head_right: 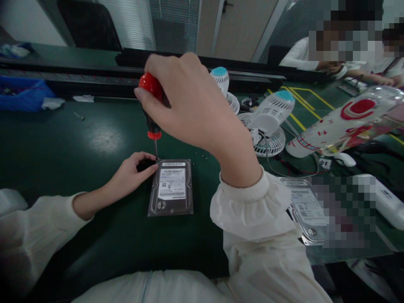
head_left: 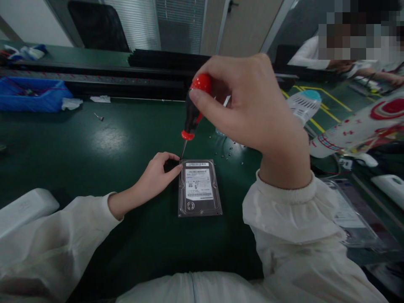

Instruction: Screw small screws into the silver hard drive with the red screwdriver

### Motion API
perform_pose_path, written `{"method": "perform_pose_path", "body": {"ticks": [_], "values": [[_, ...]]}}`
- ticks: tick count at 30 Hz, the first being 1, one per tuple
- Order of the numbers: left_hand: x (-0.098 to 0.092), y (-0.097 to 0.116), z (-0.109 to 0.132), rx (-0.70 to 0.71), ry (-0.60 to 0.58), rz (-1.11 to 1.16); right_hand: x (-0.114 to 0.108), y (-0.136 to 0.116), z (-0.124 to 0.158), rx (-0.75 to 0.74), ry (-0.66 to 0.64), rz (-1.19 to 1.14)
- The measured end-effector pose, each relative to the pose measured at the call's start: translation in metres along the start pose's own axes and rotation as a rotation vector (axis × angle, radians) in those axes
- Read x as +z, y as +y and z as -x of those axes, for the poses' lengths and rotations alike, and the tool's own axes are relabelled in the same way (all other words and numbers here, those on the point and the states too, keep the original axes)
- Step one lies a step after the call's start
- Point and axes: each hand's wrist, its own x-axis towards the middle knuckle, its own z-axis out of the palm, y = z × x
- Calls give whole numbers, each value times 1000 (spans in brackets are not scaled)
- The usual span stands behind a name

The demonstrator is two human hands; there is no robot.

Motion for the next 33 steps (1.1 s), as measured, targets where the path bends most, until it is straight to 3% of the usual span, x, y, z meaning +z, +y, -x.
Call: {"method": "perform_pose_path", "body": {"ticks": [4,11,16,22,33], "values": [[0,0,0,7,9,-8,-1,0,0,34,-15,5],[0,3,-1,-1,8,-1,0,1,0,-97,19,-48],[0,2,0,-2,2,2,1,-3,2,4,-58,-44],[0,1,0,-7,0,9,-1,-2,4,-75,-121,-136],[1,3,-1,13,21,3,-1,-3,4,-80,-169,-212]]}}
